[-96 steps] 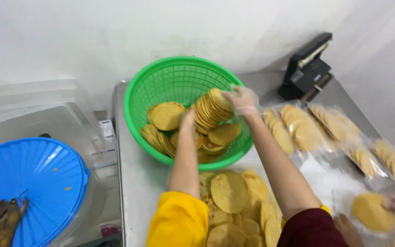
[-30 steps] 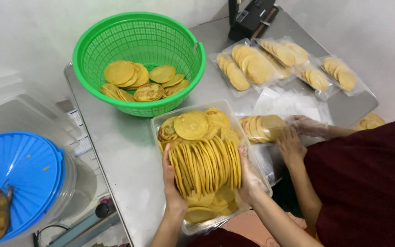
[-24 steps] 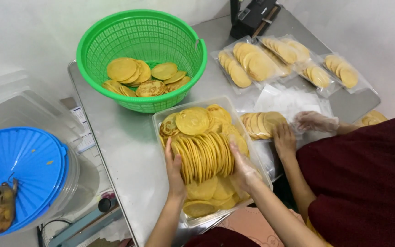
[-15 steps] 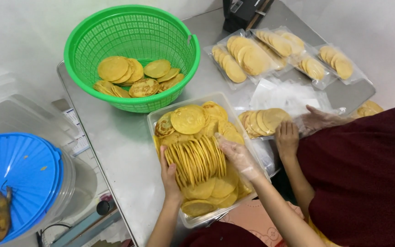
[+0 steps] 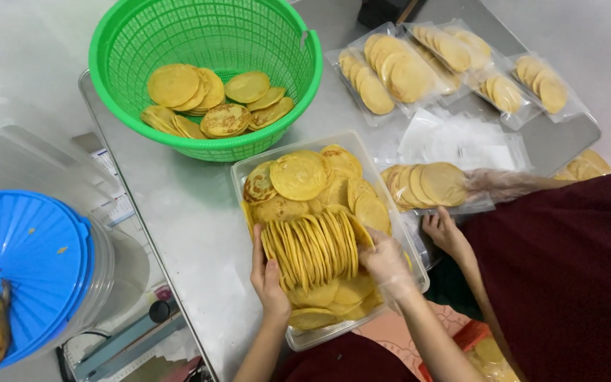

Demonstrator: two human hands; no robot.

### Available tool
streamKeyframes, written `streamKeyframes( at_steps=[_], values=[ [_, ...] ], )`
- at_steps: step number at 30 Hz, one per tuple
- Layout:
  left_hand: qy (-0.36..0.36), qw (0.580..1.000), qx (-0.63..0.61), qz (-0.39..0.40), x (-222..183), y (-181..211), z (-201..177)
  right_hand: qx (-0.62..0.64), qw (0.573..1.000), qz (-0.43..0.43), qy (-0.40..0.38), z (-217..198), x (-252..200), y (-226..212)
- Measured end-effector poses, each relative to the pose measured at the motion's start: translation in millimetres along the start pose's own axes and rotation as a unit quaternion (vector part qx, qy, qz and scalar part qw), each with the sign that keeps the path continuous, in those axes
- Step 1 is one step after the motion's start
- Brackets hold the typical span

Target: The person stacks round flatbreads in a clear plastic container and places them into plastic bags. They repeatedly pick up flatbreads from a green basket and a tray, arrange them, and transfer them to packaging on a stainless steel table.

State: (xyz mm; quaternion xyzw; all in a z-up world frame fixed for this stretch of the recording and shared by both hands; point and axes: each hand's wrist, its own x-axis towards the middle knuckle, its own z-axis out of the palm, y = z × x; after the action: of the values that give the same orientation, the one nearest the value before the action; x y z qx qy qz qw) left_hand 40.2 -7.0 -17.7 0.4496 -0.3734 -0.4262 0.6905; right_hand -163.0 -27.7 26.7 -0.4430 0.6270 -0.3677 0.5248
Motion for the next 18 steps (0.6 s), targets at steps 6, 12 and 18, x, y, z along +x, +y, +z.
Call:
streamKeyframes(
  at_steps=[6, 12, 18],
  values=[
    [-0.011, 0.999, 0.041, -0.026, 5.0, 11.1, -3.0, -0.184, 0.963, -0.021, 0.196, 9.8, -24.2, -2.9],
    [-0.068, 0.996, 0.047, -0.031, 0.6, 9.3, -9.1, -0.299, 0.946, -0.072, 0.098, -15.3, -4.1, -64.5],
    [-0.063, 0.990, 0.072, -0.106, 4.9, 20.4, -4.9, 0.006, 1.000, 0.021, -0.015, -7.5, 8.6, -57.4]
  ],
)
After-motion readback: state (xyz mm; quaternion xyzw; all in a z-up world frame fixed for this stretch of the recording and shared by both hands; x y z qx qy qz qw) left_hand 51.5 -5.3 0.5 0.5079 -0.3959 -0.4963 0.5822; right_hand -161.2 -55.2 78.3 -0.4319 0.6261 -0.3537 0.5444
